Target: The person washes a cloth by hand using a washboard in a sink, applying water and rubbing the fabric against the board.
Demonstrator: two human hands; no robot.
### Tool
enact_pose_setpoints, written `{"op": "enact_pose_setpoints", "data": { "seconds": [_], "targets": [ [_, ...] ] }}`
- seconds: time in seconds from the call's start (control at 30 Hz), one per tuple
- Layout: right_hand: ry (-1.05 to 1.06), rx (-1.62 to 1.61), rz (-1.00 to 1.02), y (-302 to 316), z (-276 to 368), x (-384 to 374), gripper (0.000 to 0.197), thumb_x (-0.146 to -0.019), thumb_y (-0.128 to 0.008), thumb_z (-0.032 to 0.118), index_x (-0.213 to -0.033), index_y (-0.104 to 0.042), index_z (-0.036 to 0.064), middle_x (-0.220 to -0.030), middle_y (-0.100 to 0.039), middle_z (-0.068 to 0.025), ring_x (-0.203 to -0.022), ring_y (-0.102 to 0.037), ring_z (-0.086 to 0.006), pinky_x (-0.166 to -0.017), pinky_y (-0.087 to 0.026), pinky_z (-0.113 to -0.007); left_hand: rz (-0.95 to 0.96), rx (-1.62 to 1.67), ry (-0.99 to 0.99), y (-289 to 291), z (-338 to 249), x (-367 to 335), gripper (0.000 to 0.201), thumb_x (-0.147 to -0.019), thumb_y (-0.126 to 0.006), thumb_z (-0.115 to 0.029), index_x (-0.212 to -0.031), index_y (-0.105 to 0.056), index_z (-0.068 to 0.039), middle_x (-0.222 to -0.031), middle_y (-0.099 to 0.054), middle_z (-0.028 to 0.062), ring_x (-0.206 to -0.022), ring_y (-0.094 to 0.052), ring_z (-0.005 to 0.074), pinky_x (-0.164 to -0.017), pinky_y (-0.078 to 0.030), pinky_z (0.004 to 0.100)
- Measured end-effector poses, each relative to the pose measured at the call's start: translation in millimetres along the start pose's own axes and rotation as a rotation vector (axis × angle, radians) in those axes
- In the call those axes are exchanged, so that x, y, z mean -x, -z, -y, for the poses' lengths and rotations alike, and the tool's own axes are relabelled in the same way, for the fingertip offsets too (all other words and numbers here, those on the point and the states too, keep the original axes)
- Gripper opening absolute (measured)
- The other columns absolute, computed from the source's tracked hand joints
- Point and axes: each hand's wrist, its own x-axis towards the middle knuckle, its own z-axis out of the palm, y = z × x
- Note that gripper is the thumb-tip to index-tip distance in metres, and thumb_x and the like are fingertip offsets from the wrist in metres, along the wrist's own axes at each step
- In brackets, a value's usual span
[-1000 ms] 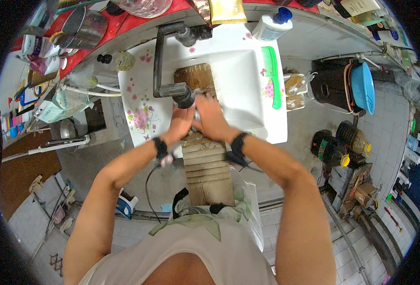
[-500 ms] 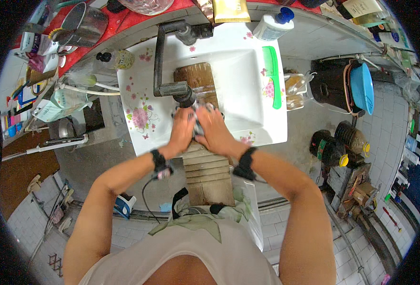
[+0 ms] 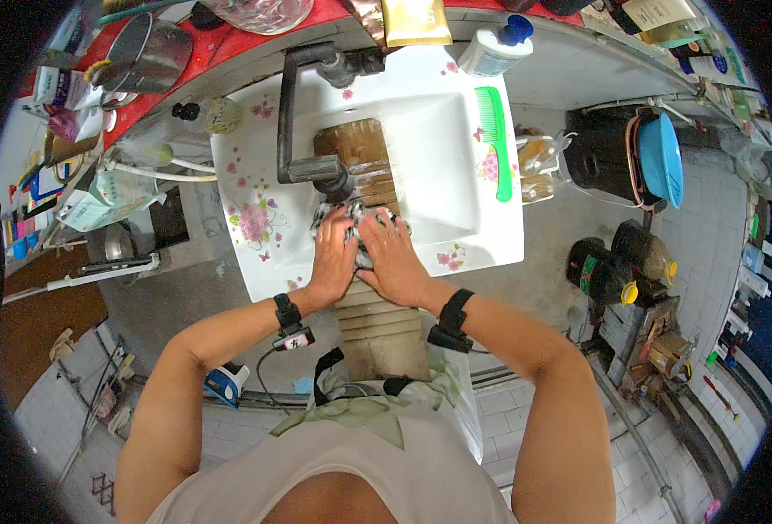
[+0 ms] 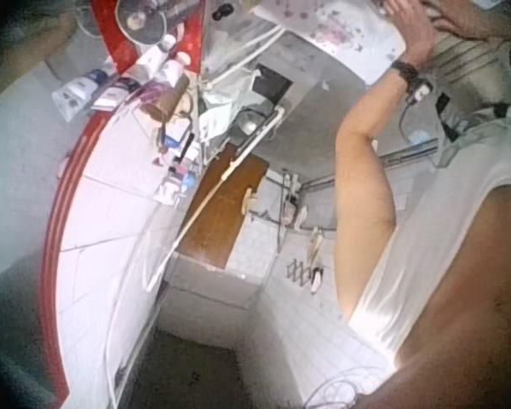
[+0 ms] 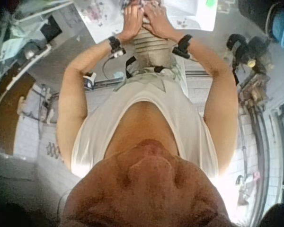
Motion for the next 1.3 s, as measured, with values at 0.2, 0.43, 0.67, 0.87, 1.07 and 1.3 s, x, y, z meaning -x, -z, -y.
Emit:
{"op": "enact_pose_setpoints", "data": {
  "seconds": [0.2, 0.43, 0.67, 0.87, 1.07, 1.3],
  "targets": [
    [-0.026, 0.049, 0.040, 3, -36, -98, 0.089, -0.100, -0.074, 0.037, -0.167, -0.029, -0.0003, -0.173, -0.032, -0.0243, -0.160, -0.029, -0.0463, -0.129, -0.021, -0.066, -0.052, 0.170, 0.216, -10, 68, -96, 0.049, -0.097, -0.073, -0.032, -0.139, -0.063, -0.007, -0.149, -0.058, 0.0212, -0.143, -0.049, 0.0436, -0.121, -0.036, 0.0564],
    [-0.024, 0.010, -0.027, 0, 11, 6, 0.079, -0.094, -0.077, 0.026, -0.158, -0.039, -0.0019, -0.162, -0.045, -0.0270, -0.153, -0.040, -0.0480, -0.124, -0.028, -0.066, 0.003, 0.020, 0.145, -3, -13, 6, 0.046, -0.106, -0.061, -0.028, -0.146, -0.059, -0.007, -0.163, -0.047, 0.0213, -0.154, -0.038, 0.0448, -0.126, -0.029, 0.0594],
    [-0.025, 0.171, -0.134, -10, -53, -100, 0.077, -0.098, -0.073, 0.030, -0.159, -0.038, -0.0008, -0.162, -0.046, -0.0271, -0.152, -0.041, -0.0474, -0.126, -0.026, -0.066, 0.003, -0.033, 0.124, -21, 64, -94, 0.057, -0.104, -0.063, -0.038, -0.154, -0.054, -0.011, -0.163, -0.048, 0.0218, -0.155, -0.037, 0.0449, -0.125, -0.032, 0.0609],
    [-0.067, 0.060, 0.014, -12, 8, 16, 0.087, -0.095, -0.078, 0.029, -0.164, -0.034, -0.0009, -0.169, -0.039, -0.0230, -0.161, -0.029, -0.0449, -0.128, -0.022, -0.067, 0.077, -0.058, 0.182, 0, -16, 12, 0.054, -0.106, -0.059, -0.027, -0.155, -0.049, -0.008, -0.162, -0.047, 0.0238, -0.156, -0.037, 0.0442, -0.126, -0.026, 0.0662],
    [-0.054, 0.054, -0.057, 0, -23, -84, 0.075, -0.100, -0.071, 0.029, -0.162, -0.038, 0.0037, -0.168, -0.041, -0.0227, -0.157, -0.035, -0.0451, -0.128, -0.023, -0.067, 0.208, -0.470, 0.140, -6, 52, -69, 0.054, -0.105, -0.060, -0.026, -0.154, -0.051, -0.007, -0.162, -0.048, 0.0250, -0.151, -0.042, 0.0476, -0.125, -0.028, 0.0694],
    [-0.066, -0.029, -0.017, -10, -3, 9, 0.079, -0.101, -0.071, 0.031, -0.165, -0.034, 0.0048, -0.168, -0.040, -0.0243, -0.158, -0.034, -0.0455, -0.129, -0.021, -0.066, 0.032, 0.036, 0.151, -11, -3, 2, 0.047, -0.106, -0.061, -0.027, -0.144, -0.053, -0.002, -0.158, -0.049, 0.0259, -0.152, -0.036, 0.0486, -0.126, -0.030, 0.0602]
  ]
}}
